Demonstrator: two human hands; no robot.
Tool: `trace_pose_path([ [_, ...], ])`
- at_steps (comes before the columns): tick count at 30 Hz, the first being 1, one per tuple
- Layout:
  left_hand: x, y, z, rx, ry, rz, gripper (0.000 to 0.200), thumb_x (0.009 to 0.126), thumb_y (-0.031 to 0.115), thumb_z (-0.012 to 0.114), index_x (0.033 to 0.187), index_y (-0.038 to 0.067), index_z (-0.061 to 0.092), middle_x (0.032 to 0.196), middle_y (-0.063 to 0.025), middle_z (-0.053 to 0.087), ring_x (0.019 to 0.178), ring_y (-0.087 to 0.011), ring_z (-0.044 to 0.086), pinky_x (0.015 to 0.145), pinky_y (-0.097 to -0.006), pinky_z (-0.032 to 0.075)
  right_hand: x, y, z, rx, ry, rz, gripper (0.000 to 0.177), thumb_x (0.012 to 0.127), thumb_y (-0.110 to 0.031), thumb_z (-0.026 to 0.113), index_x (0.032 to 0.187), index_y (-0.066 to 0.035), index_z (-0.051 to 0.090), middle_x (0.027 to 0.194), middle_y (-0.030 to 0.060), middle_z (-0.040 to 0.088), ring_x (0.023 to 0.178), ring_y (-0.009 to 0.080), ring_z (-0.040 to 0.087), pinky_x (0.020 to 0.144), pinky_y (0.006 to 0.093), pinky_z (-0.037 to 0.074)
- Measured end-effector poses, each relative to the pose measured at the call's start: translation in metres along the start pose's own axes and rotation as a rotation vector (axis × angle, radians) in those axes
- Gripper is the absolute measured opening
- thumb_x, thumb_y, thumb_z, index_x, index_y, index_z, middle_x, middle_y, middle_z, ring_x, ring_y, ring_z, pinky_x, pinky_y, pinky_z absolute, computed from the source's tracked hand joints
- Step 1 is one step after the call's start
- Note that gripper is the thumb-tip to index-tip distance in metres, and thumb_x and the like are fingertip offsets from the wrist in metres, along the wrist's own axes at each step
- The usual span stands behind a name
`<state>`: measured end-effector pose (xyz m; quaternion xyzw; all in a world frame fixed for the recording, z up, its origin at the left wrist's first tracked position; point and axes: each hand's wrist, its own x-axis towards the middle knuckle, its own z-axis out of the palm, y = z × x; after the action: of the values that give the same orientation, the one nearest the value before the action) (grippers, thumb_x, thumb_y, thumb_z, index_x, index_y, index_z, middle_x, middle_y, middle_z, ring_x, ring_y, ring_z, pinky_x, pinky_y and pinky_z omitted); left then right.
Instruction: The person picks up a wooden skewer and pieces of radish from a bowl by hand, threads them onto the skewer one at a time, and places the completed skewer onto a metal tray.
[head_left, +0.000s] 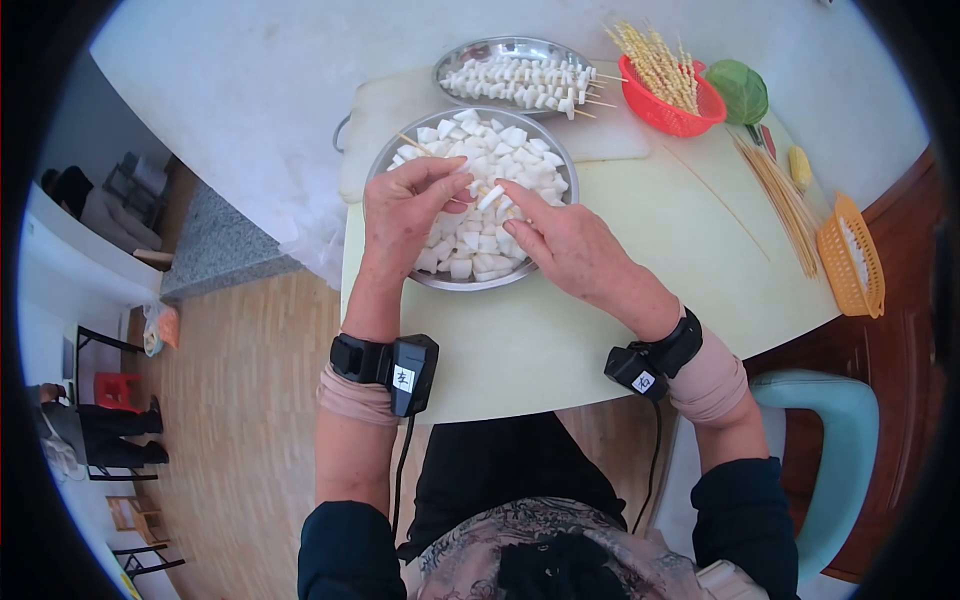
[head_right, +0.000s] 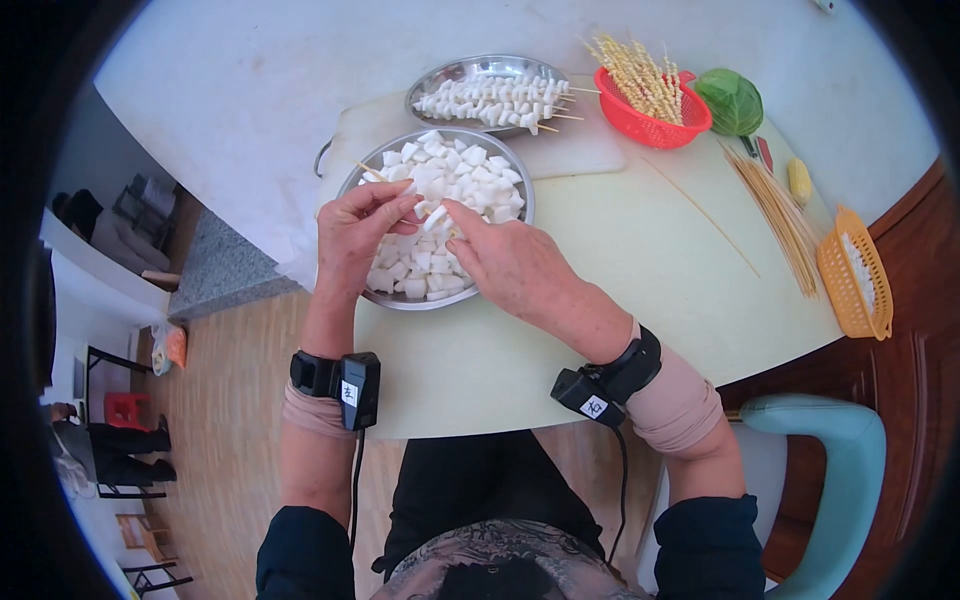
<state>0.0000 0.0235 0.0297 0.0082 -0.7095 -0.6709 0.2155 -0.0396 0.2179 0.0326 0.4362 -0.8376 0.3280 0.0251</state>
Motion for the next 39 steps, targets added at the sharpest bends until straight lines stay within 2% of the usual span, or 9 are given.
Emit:
trace_pose_path([
  [6, -0.0005, 0.0012, 0.0003, 0.012, -0.007, 0.018, 0.021, 0.081, 0.006, 0.068, 0.097, -0.007, 0.066, 0.082, -0.0116, 0.067, 0.071, -0.0148, 0.066, 0.065, -0.0246, 0.055, -0.0011, -0.0013, 0.0005, -0.037, 0.013, 0.003, 0.037, 0.091, -0.024, 0.05, 0.124, -0.006, 0.047, 0.068, 0.0197, 0.062, 0.066, 0.0369, 0.062, 0.06, 0.0468, 0.048],
  [8, -0.0006, 0.0007, 0.0001, 0.043, -0.016, 0.011, 0.022, 0.083, 0.004, 0.065, 0.103, -0.005, 0.065, 0.088, -0.0135, 0.069, 0.072, -0.016, 0.067, 0.068, -0.0257, 0.056, -0.0012, -0.0008, 0.0012, -0.042, 0.025, -0.001, 0.037, 0.091, -0.024, 0.05, 0.123, -0.006, 0.048, 0.069, 0.0194, 0.062, 0.067, 0.0366, 0.062, 0.06, 0.0466, 0.048],
  [11, -0.0005, 0.0005, 0.0027, 0.028, -0.01, 0.003, 0.021, 0.083, 0.004, 0.065, 0.103, -0.005, 0.065, 0.089, -0.0135, 0.069, 0.073, -0.0159, 0.067, 0.068, -0.0252, 0.056, -0.0009, -0.0002, 0.002, -0.039, 0.02, 0.02, 0.036, 0.091, -0.024, 0.05, 0.123, -0.006, 0.048, 0.069, 0.0194, 0.062, 0.067, 0.0365, 0.062, 0.061, 0.0463, 0.049],
  [39, -0.0014, 0.0018, 0.0062, 0.055, -0.014, 0.04, 0.021, 0.083, 0.006, 0.065, 0.099, -0.007, 0.066, 0.084, -0.0111, 0.068, 0.071, -0.0145, 0.066, 0.064, -0.0233, 0.054, -0.0005, 0.0009, 0.0039, -0.008, 0.058, 0.035, 0.034, 0.091, -0.024, 0.051, 0.119, -0.005, 0.051, 0.07, 0.0211, 0.061, 0.068, 0.0384, 0.061, 0.061, 0.0468, 0.048],
])
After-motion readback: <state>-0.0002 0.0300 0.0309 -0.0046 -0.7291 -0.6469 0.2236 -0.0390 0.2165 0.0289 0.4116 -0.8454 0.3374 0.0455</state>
